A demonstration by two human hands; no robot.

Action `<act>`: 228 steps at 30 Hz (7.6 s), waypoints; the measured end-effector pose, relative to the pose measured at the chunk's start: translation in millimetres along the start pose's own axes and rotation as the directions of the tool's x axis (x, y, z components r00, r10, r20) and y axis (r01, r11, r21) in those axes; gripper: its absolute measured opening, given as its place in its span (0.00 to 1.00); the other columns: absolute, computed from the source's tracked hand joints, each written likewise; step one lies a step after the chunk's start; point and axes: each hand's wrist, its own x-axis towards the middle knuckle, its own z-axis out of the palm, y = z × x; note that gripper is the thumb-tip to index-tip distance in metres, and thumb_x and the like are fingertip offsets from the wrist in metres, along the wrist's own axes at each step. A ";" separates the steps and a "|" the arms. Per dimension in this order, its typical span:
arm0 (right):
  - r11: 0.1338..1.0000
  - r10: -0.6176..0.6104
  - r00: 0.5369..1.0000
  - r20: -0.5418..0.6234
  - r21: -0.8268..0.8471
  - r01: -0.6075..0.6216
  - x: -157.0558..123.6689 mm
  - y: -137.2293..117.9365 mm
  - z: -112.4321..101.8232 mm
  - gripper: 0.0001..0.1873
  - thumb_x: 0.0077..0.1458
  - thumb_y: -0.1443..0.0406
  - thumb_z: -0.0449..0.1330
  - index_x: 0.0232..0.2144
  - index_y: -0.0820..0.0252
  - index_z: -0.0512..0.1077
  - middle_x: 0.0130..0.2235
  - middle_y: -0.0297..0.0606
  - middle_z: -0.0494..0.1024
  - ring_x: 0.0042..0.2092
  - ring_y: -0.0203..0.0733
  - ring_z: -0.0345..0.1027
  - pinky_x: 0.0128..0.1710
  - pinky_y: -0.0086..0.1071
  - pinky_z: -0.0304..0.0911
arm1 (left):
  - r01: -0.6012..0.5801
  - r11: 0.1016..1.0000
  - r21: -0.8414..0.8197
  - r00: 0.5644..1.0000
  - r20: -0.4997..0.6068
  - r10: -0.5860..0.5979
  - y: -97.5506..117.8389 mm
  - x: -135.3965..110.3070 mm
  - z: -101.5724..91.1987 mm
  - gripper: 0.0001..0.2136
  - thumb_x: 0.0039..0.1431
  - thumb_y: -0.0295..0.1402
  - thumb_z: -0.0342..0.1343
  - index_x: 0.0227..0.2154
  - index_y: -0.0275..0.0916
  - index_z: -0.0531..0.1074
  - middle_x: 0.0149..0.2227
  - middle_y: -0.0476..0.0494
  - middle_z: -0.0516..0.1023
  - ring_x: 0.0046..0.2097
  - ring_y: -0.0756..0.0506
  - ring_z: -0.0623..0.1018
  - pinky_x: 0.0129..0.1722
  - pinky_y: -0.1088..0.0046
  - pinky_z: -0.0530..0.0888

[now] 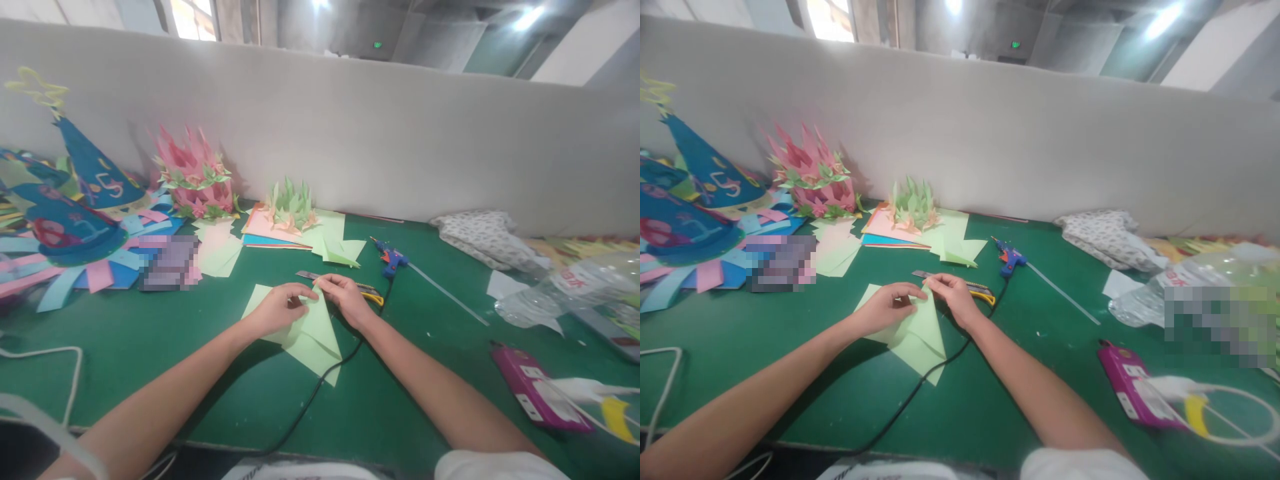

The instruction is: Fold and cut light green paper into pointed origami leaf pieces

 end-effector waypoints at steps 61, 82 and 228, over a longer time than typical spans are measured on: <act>0.934 -0.034 0.999 0.002 -0.356 0.033 -3.2 -2.0 5.6 0.18 0.42 0.53 0.62 0.21 0.63 0.66 0.20 0.28 0.62 0.23 0.30 0.51 0.24 0.26 0.48 | -0.004 0.993 -0.119 0.999 -0.032 0.000 1.6 1.4 -13.7 0.20 0.49 0.28 0.56 0.48 0.42 0.68 0.52 0.42 0.64 0.31 0.54 0.68 0.33 0.75 0.70; 0.935 -0.065 0.998 0.025 -0.349 0.070 -2.2 -0.4 6.0 0.18 0.45 0.52 0.59 0.21 0.62 0.66 0.21 0.29 0.63 0.24 0.31 0.52 0.25 0.26 0.49 | -0.010 0.989 -0.151 1.000 0.025 0.014 -0.5 0.9 -15.3 0.23 0.51 0.27 0.54 0.52 0.45 0.65 0.55 0.42 0.61 0.33 0.53 0.68 0.35 0.74 0.70; 0.536 -0.275 0.927 0.255 -0.759 0.368 -1.7 4.7 1.5 0.08 0.51 0.62 0.57 0.25 0.60 0.71 0.22 0.31 0.69 0.25 0.33 0.59 0.24 0.26 0.49 | -0.162 0.909 0.383 0.984 0.127 0.122 -20.0 12.1 -48.5 0.17 0.62 0.38 0.40 0.37 0.43 0.75 0.43 0.45 0.77 0.46 0.45 0.72 0.49 0.65 0.64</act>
